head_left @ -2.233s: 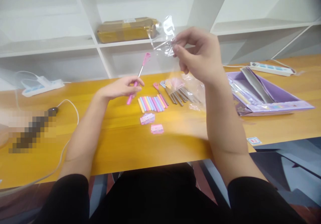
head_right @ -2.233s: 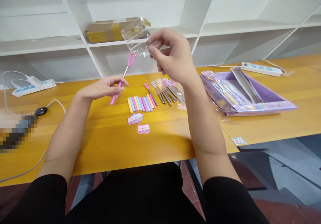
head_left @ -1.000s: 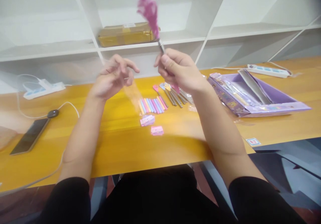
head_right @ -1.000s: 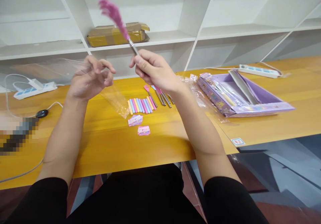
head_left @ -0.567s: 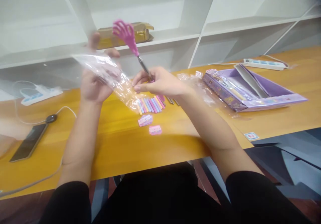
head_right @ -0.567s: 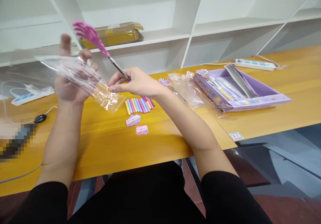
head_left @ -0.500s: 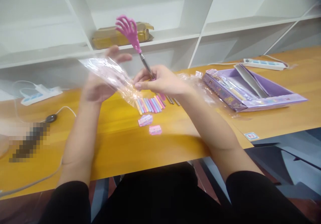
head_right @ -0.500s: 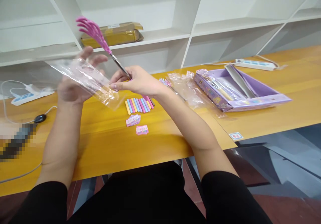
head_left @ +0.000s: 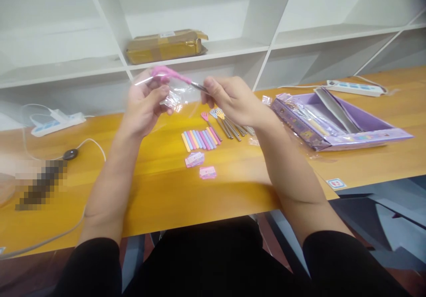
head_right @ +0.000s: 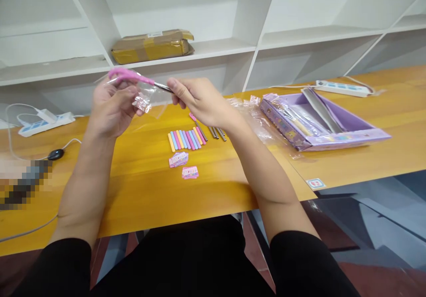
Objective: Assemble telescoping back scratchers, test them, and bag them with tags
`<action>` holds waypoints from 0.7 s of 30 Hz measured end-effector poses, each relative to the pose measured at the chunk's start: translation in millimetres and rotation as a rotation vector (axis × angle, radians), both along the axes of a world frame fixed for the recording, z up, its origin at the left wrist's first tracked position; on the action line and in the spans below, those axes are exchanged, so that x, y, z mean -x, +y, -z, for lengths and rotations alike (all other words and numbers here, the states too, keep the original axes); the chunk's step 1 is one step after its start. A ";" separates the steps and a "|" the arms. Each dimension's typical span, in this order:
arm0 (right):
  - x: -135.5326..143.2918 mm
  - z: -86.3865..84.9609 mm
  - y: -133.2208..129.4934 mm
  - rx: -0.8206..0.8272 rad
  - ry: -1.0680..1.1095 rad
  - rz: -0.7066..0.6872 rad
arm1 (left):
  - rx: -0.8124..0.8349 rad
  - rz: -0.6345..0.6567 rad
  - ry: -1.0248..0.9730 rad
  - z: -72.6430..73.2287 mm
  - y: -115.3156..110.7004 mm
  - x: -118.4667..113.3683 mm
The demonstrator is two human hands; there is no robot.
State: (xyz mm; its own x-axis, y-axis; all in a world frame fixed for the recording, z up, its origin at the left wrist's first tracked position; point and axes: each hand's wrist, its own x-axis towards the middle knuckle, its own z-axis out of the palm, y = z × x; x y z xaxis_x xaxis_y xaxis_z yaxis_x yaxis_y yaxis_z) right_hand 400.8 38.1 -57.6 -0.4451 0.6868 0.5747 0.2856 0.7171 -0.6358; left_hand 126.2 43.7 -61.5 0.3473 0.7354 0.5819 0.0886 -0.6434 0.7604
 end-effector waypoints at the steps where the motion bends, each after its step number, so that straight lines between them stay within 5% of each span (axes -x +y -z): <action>1: -2.5 -0.3 -0.9 -0.013 -0.035 0.008 | -0.027 0.012 0.003 -0.7 1.7 2.1; 8: -9.6 -3.4 3.0 -0.108 -0.129 0.037 | -0.021 0.041 -0.213 -8.3 4.3 17.1; 14: -17.7 -4.6 14.3 -0.265 -0.073 0.163 | 0.167 -0.096 -0.507 -15.3 -5.6 6.3; 21: -26.0 -5.8 19.2 -0.310 -0.056 0.228 | 0.228 -0.080 -0.564 -14.5 -5.9 3.8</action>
